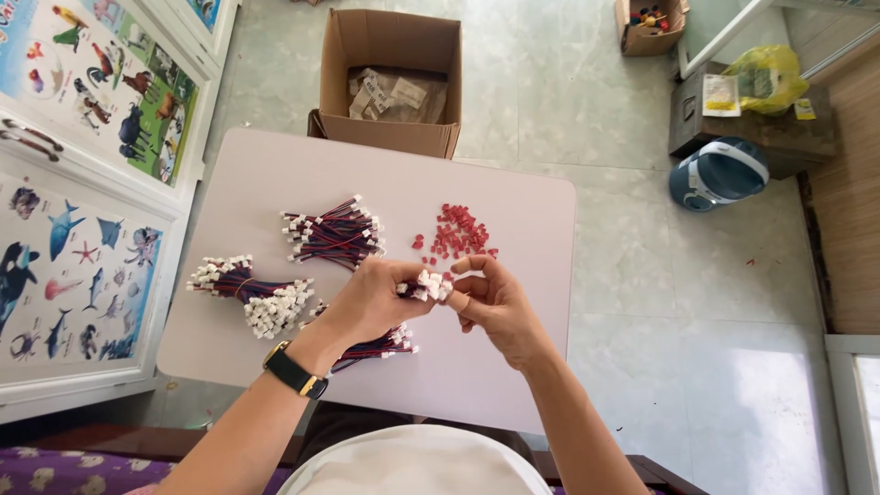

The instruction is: Organizing, sorting, and bundling small wire cable assemblies with rubber bands at a workstation.

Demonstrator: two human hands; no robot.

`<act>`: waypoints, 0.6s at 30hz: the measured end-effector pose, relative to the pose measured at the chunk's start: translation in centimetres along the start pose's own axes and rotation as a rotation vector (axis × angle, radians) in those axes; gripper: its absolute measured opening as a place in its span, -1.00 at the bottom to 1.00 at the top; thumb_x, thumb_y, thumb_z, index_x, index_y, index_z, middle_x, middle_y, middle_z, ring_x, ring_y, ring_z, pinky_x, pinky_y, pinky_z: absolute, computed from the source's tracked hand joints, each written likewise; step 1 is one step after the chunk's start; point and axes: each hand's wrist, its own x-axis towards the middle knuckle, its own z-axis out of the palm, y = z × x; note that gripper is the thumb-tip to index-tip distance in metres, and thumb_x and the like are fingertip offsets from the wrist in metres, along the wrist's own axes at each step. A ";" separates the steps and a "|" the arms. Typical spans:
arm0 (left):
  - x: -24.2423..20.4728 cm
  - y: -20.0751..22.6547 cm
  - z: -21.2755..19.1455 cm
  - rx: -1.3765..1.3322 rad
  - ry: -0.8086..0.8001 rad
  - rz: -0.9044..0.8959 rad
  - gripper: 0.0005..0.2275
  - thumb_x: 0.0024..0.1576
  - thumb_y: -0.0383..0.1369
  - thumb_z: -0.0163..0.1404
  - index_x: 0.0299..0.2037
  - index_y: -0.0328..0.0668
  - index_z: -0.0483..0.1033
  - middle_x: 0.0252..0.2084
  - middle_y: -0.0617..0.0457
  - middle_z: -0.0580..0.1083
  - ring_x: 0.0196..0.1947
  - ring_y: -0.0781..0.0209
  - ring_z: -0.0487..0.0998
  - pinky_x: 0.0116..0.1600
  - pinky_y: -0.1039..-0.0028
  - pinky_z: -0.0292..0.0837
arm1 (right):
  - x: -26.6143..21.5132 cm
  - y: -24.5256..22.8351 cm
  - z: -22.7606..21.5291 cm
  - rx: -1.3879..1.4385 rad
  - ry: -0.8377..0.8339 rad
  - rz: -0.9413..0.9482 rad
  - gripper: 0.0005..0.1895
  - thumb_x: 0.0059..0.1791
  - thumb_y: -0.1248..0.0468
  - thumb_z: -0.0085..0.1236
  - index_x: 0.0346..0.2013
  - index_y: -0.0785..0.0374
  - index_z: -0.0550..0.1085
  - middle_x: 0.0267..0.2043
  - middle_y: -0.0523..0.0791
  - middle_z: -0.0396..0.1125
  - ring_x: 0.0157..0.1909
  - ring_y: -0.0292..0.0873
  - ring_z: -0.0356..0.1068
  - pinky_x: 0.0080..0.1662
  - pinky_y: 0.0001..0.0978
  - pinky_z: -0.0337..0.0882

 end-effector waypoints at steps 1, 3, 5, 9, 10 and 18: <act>-0.2 -0.1 -0.1 -0.019 0.012 -0.016 -0.86 0.01 -0.42 0.21 -0.25 -0.23 0.67 -0.43 0.01 0.63 -0.48 0.33 0.62 -0.33 0.48 0.51 | -0.1 -0.3 0.2 -0.014 0.024 0.036 -0.72 -0.03 0.27 0.25 -0.06 0.23 0.45 -0.32 -0.15 0.49 -0.42 -0.37 0.32 -0.37 -0.50 0.36; -0.2 0.0 0.2 -0.045 0.022 -0.022 -0.89 0.06 -0.40 0.21 -0.27 -0.23 0.67 -0.43 0.02 0.64 -0.47 0.31 0.61 -0.34 0.47 0.50 | -0.5 -0.5 0.0 -0.036 0.057 0.068 -0.75 -0.03 0.24 0.25 -0.10 0.25 0.50 -0.32 -0.13 0.53 -0.45 -0.36 0.31 -0.37 -0.51 0.36; 0.0 0.2 0.3 -0.025 0.043 0.018 -0.85 0.04 -0.38 0.24 -0.23 -0.23 0.67 -0.40 0.01 0.63 -0.46 0.33 0.62 -0.32 0.49 0.50 | -0.7 -0.5 -0.2 -0.011 0.044 0.164 -0.75 -0.02 0.16 0.24 -0.22 0.30 0.62 -0.35 -0.11 0.54 -0.48 -0.36 0.27 -0.40 -0.51 0.31; -0.7 -0.3 1.1 -0.050 0.074 0.050 -0.87 0.06 -0.39 0.22 -0.24 -0.24 0.66 -0.38 0.03 0.64 -0.43 0.36 0.63 -0.32 0.52 0.51 | -0.4 0.9 -0.2 0.029 0.062 0.174 -0.76 0.00 0.15 0.23 -0.30 0.29 0.62 -0.38 -0.12 0.51 -0.48 -0.37 0.23 -0.40 -0.52 0.29; -0.8 -0.6 1.4 -0.039 0.102 0.026 -0.87 0.05 -0.40 0.23 -0.25 -0.25 0.66 -0.39 0.02 0.63 -0.44 0.35 0.63 -0.33 0.51 0.50 | -0.4 1.6 -0.4 0.078 0.074 0.154 -0.78 0.01 0.18 0.23 -0.28 0.31 0.61 -0.39 -0.12 0.50 -0.47 -0.37 0.23 -0.39 -0.52 0.29; -1.2 -1.4 2.9 -0.260 0.132 0.019 -0.90 0.07 -0.45 0.22 -0.25 -0.24 0.68 -0.35 0.06 0.65 -0.34 0.38 0.62 -0.26 0.53 0.57 | -0.6 2.8 -1.1 0.268 0.098 0.221 -0.83 0.02 0.27 0.19 -0.28 0.37 0.56 -0.46 -0.14 0.42 -0.50 -0.37 0.18 -0.46 -0.54 0.19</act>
